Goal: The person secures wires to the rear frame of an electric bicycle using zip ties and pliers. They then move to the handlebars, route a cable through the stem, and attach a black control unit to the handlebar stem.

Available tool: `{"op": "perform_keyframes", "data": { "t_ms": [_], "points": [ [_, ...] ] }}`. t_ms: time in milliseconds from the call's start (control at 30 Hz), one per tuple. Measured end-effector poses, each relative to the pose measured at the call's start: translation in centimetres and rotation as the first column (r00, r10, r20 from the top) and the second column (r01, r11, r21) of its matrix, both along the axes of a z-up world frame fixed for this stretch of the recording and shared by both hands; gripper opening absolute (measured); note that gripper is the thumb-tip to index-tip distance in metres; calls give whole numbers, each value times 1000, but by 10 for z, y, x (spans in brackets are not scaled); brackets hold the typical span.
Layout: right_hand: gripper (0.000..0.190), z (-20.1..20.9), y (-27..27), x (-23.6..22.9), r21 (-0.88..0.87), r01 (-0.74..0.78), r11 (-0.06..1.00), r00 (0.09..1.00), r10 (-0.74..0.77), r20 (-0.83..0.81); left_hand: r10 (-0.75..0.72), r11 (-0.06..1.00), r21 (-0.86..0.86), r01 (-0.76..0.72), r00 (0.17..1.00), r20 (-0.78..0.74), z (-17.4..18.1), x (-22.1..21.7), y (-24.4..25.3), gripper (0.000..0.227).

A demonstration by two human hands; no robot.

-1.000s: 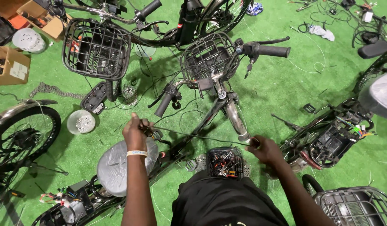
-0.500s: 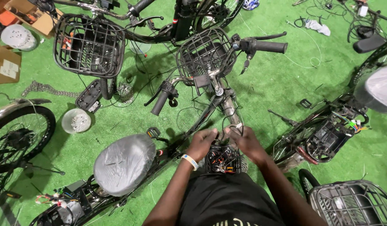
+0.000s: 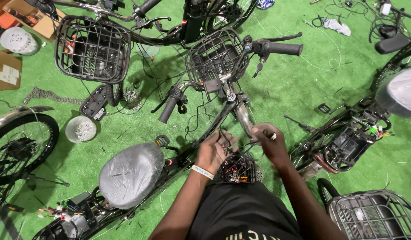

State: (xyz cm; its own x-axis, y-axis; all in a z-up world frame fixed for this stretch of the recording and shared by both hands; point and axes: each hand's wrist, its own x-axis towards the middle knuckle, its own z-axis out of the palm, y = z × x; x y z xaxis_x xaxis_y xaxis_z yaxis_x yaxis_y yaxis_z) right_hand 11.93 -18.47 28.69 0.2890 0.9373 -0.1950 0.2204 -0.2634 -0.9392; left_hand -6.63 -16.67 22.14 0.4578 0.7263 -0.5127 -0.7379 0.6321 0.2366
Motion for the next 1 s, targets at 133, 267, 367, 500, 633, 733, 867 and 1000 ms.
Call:
{"op": "perform_keyframes", "data": {
  "t_ms": [133,267,367,500,633,733,867,1000],
  "points": [
    [90,-45,6,11,-129,50,990,886,16,464,104,994,-16,-104,995,-10,7,-5,4,16],
    [58,35,2,-33,-25,-202,979,848,188,496,189,981,75,-181,976,-110,27,-9,6,12],
    [34,49,-1,-48,-30,-398,917,874,388,292,140,984,137,-111,965,-223,42,-9,8,12],
    [36,30,-1,-53,98,-460,882,869,425,255,98,984,178,-27,911,-401,51,-12,6,16],
    [33,13,-5,-54,230,-390,892,920,369,130,102,984,174,-25,889,-446,52,-12,1,17],
    [52,6,-11,-56,140,-332,933,943,330,36,-5,977,183,108,874,-485,67,-12,-4,14],
    [40,-16,-12,-56,87,-192,978,973,201,-114,-70,978,147,145,904,-422,62,-13,-6,17],
    [20,15,-17,-55,-30,-127,991,991,126,-38,26,994,104,28,878,-478,58,-23,-1,14]
  ]
}}
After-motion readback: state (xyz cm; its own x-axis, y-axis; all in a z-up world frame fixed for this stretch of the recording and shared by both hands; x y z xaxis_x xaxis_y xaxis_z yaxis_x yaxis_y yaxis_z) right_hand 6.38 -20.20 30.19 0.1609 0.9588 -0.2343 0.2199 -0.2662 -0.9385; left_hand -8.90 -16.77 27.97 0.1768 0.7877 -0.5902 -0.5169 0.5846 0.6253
